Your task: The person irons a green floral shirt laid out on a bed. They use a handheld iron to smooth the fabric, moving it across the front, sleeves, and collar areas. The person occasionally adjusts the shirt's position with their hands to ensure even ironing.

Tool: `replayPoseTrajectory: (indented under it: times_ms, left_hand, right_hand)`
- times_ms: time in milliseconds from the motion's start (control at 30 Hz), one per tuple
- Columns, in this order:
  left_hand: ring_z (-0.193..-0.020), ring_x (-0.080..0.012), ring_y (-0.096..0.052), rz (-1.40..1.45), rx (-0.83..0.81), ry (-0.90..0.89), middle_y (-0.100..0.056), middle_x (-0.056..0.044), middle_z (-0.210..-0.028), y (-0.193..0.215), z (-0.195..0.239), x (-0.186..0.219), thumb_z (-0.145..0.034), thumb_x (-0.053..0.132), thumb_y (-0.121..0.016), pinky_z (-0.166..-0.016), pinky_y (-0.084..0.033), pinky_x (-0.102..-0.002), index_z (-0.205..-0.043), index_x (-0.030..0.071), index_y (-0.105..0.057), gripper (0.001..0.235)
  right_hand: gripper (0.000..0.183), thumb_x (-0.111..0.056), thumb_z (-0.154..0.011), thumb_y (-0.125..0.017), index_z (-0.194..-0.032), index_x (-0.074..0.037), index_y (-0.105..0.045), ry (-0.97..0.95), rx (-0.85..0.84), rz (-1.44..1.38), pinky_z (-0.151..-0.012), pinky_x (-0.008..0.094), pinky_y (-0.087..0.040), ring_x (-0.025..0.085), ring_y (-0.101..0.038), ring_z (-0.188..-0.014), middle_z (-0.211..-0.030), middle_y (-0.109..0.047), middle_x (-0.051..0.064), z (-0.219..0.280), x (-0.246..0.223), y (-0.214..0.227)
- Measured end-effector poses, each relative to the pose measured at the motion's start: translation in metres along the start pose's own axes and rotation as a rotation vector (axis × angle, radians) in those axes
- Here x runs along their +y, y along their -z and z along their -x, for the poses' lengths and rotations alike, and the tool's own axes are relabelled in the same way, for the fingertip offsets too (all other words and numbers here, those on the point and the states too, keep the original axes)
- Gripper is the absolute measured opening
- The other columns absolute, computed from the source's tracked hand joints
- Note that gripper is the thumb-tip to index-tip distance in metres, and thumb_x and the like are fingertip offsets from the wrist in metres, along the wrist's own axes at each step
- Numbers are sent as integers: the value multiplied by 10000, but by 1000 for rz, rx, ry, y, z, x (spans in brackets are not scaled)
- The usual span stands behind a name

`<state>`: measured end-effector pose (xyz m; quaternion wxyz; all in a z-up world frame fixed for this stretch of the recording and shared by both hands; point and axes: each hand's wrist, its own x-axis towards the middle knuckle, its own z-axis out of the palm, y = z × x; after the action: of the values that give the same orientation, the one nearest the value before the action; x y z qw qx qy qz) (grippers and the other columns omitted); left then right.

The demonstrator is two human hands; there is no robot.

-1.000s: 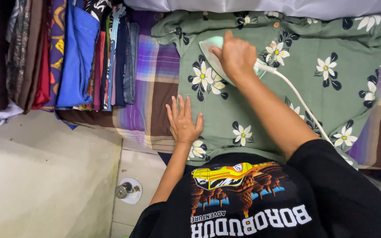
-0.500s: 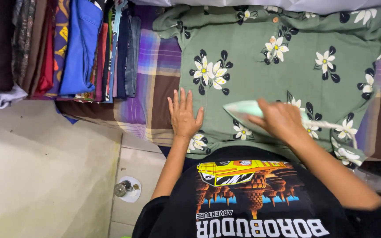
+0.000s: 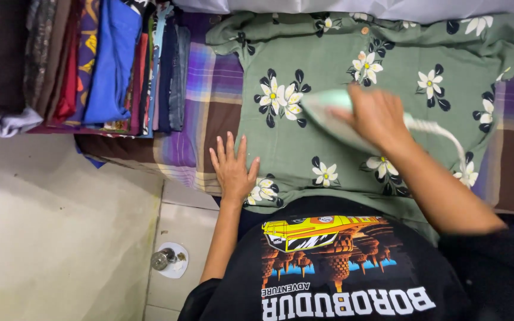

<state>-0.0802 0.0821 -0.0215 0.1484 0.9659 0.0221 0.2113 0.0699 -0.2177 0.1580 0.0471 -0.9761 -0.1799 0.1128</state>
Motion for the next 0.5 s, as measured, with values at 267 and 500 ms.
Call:
replayPoseTrajectory:
  times_ms: [267,500]
  left_hand:
    - [-1547,-439,-229,37,-164,51,-349,-184,-1648,13,-5,3,-1012,521,-490,-1229,-148,-640,-1556,173,-462,646]
    - [-1536,-452,-255,11,-143,31,-360,-185,-1641,7,-5,1,-998,503,-533,-1215,-187,-657,-1545,164,-473,646]
  right_hand:
    - [767,-800,-973,-712,-965,-37,-635,-176,304,81,-551,506,-499,421,-658,-717,-832,-674,183,-177,58,-79]
    - [770,-798,-1028,-663,-1011,-29,-631,-227,221,107,-579,516,-506,461,-689,-755,-861,-735,222,-121,90,-62]
